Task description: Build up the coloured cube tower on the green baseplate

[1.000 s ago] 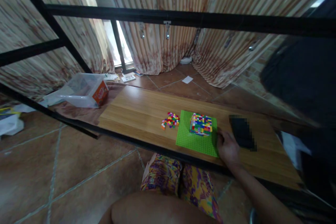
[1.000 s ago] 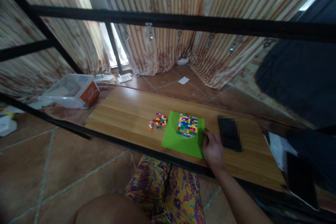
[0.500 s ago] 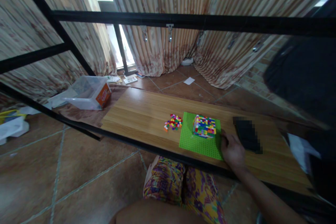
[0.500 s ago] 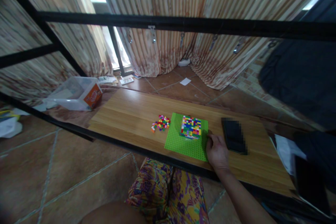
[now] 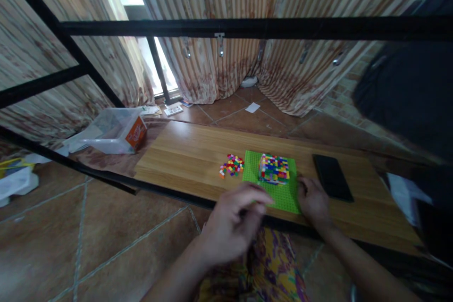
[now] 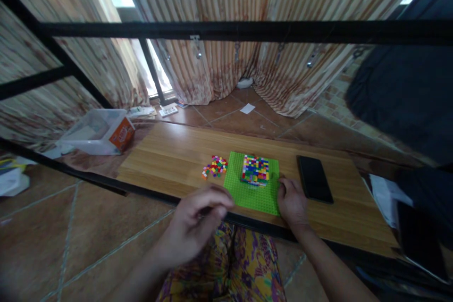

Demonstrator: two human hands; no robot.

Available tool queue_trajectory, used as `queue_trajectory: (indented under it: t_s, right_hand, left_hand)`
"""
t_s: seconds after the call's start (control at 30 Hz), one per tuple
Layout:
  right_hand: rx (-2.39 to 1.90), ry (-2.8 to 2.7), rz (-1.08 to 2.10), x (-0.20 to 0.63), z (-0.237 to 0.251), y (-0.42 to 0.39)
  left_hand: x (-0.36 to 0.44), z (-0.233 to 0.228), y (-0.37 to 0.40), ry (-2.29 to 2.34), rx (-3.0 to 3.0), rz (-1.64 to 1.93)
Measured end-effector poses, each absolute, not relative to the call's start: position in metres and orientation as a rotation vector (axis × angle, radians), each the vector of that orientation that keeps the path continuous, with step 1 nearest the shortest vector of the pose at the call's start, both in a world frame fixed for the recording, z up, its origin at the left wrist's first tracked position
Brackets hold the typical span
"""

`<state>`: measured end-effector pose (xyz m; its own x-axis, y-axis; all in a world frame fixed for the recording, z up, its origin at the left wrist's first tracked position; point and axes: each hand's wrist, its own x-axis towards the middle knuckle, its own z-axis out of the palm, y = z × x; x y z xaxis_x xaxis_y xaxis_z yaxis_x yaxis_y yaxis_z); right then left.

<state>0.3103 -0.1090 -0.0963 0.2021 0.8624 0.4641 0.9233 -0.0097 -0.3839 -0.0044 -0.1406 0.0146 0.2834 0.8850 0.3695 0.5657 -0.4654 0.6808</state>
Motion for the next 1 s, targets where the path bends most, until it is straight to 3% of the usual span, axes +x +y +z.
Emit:
queue_trajectory:
  t_s: [0.13,0.33,0.77,1.0]
  right_hand:
    - [-1.867,-1.656,-0.108,0.309,-0.094,-0.109]
    - [-1.849,-1.655,-0.127,0.307,-0.093,-0.109]
    - [-1.866,-1.650,-0.106,0.304,-0.089,-0.110]
    - [-1.861,-1.656,-0.116,0.306,-0.090,-0.110]
  left_hand:
    - [-0.035,-0.012,-0.104,1.523,1.986,1.080]
    - [-0.047,-0.053,-0.075,1.496,2.278,0.925]
    - [-0.035,-0.059,-0.060,1.565,2.559,0.714]
    - [-0.034,-0.071,-0.060,1.551,2.488,0.886]
